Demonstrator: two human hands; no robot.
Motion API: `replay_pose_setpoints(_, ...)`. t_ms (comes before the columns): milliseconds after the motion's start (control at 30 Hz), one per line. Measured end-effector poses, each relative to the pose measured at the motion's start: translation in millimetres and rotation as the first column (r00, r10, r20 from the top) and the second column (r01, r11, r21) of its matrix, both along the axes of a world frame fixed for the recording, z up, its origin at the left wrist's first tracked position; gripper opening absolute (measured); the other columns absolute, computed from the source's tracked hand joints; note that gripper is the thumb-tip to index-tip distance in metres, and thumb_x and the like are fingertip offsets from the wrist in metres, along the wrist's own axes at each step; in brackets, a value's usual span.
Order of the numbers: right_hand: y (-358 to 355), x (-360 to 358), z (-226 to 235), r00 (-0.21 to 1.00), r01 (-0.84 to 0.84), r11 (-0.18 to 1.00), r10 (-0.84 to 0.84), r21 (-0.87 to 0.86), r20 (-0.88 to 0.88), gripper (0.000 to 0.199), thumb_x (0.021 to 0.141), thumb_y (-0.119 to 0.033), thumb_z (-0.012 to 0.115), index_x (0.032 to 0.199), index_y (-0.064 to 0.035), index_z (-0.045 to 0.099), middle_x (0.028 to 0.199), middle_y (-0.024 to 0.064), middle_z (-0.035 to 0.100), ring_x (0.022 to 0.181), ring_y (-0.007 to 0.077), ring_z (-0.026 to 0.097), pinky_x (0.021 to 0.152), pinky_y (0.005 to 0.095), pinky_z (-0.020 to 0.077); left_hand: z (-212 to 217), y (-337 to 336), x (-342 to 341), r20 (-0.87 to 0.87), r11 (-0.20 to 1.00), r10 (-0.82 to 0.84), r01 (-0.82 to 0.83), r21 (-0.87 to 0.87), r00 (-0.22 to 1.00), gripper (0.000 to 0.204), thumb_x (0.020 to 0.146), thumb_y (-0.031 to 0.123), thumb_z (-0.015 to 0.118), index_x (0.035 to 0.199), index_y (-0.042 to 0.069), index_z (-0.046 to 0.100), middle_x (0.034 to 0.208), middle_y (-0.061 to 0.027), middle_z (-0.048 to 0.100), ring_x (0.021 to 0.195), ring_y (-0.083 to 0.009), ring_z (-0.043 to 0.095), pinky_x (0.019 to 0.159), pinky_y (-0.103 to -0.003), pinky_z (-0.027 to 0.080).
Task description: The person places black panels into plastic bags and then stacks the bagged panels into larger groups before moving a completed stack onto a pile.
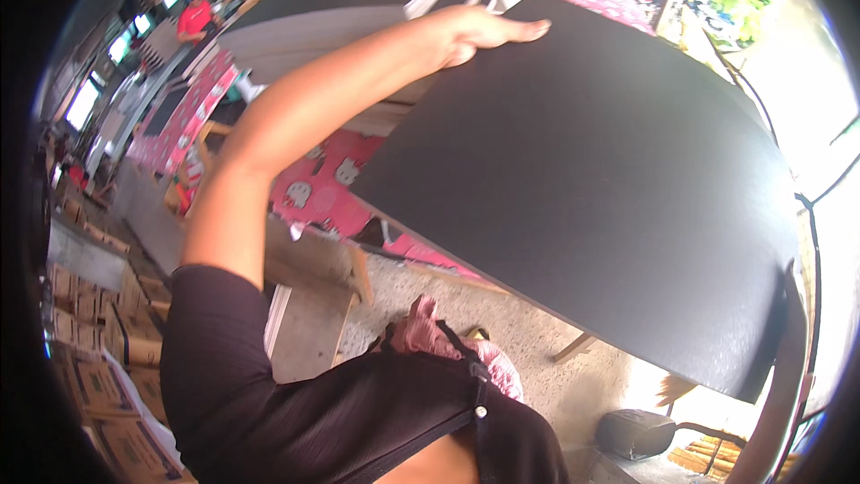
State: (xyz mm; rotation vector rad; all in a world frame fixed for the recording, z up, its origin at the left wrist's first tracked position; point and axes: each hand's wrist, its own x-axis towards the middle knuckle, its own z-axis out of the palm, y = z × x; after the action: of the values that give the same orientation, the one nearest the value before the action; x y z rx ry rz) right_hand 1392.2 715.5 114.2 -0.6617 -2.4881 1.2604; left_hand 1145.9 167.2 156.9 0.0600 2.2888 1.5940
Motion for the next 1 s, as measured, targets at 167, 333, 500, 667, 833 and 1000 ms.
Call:
replay_pose_setpoints(167,-63.2,49.4,-53.0,0.989,-0.025,0.893,-0.043,-0.449,-0.142,0.061,0.090,-0.044,0.043,0.137,-0.0068,0.030,0.141,0.0096,0.027,0.126,0.0223,0.029,0.105,0.0377,0.0210,25.6,-55.1,73.8,-0.333,0.986,0.167,-0.158,0.056,0.928,0.079,0.067,0.035,0.077,0.116,-0.015,0.040,0.105,-0.0234,0.055,0.091,-0.0250,0.054,0.080,-0.034,0.043)
replay_pose_setpoints(333,-203.7,84.4,-106.3,0.884,0.050,0.804,-0.311,-0.592,-0.348,0.051,0.081,-0.031,0.064,0.116,0.0034,0.048,0.113,0.0143,0.052,0.099,0.0256,0.053,0.080,0.0387,0.0480,0.3,-173.4,128.5,-0.546,0.906,0.148,0.108,0.409,0.825,0.068,0.073,0.024,0.073,0.125,-0.003,0.038,0.114,-0.0100,0.053,0.105,-0.0205,0.051,0.097,-0.034,0.034)
replay_pose_setpoints(500,-330.7,67.0,-186.8,0.760,-0.223,0.809,-0.205,-0.544,-0.617,0.044,0.077,-0.017,0.066,0.110,0.0070,0.049,0.097,0.0162,0.058,0.080,0.0242,0.060,0.070,0.0376,0.0515,-57.2,-316.5,138.0,-0.695,0.883,0.236,0.149,0.445,0.680,0.077,0.071,0.021,0.074,0.130,-0.002,0.031,0.124,-0.0121,0.044,0.117,-0.0222,0.039,0.100,-0.034,0.029)
replay_pose_setpoints(667,-485.2,10.7,-204.8,0.713,-0.384,0.834,-0.006,-0.397,-0.701,0.028,0.066,0.005,0.057,0.093,0.0040,0.052,0.079,0.0053,0.055,0.063,0.0125,0.052,0.054,0.0235,0.0445,-104.5,-464.2,131.3,-0.689,0.874,0.354,0.040,0.485,0.633,0.083,0.072,0.023,0.073,0.134,-0.001,0.024,0.130,-0.0096,0.038,0.121,-0.0209,0.034,0.102,-0.035,0.025)
replay_pose_setpoints(833,-536.7,-13.4,-244.0,0.814,-0.333,0.942,0.260,-0.050,-0.520,0.066,0.057,-0.028,0.084,0.103,0.0050,0.050,0.089,0.0062,0.055,0.077,0.0164,0.053,0.071,0.0285,0.0452,-164.4,-538.2,122.6,-0.584,0.894,0.366,-0.100,0.437,0.724,0.083,0.071,0.020,0.073,0.135,0.001,0.024,0.133,-0.0096,0.036,0.125,-0.0217,0.031,0.103,-0.035,0.023)
replay_pose_setpoints(1000,-577.7,-3.5,-228.2,0.794,-0.533,0.742,0.271,-0.408,-0.543,0.066,0.063,-0.013,0.080,0.115,0.0027,0.043,0.087,0.0063,0.055,0.072,0.0160,0.053,0.062,0.0266,0.0473,-86.7,-508.5,132.2,-0.807,0.968,0.250,-0.119,0.221,0.535,0.100,0.069,0.023,0.073,0.140,0.005,0.005,0.140,-0.0109,0.025,0.129,-0.0255,0.025,0.105,-0.040,0.021)
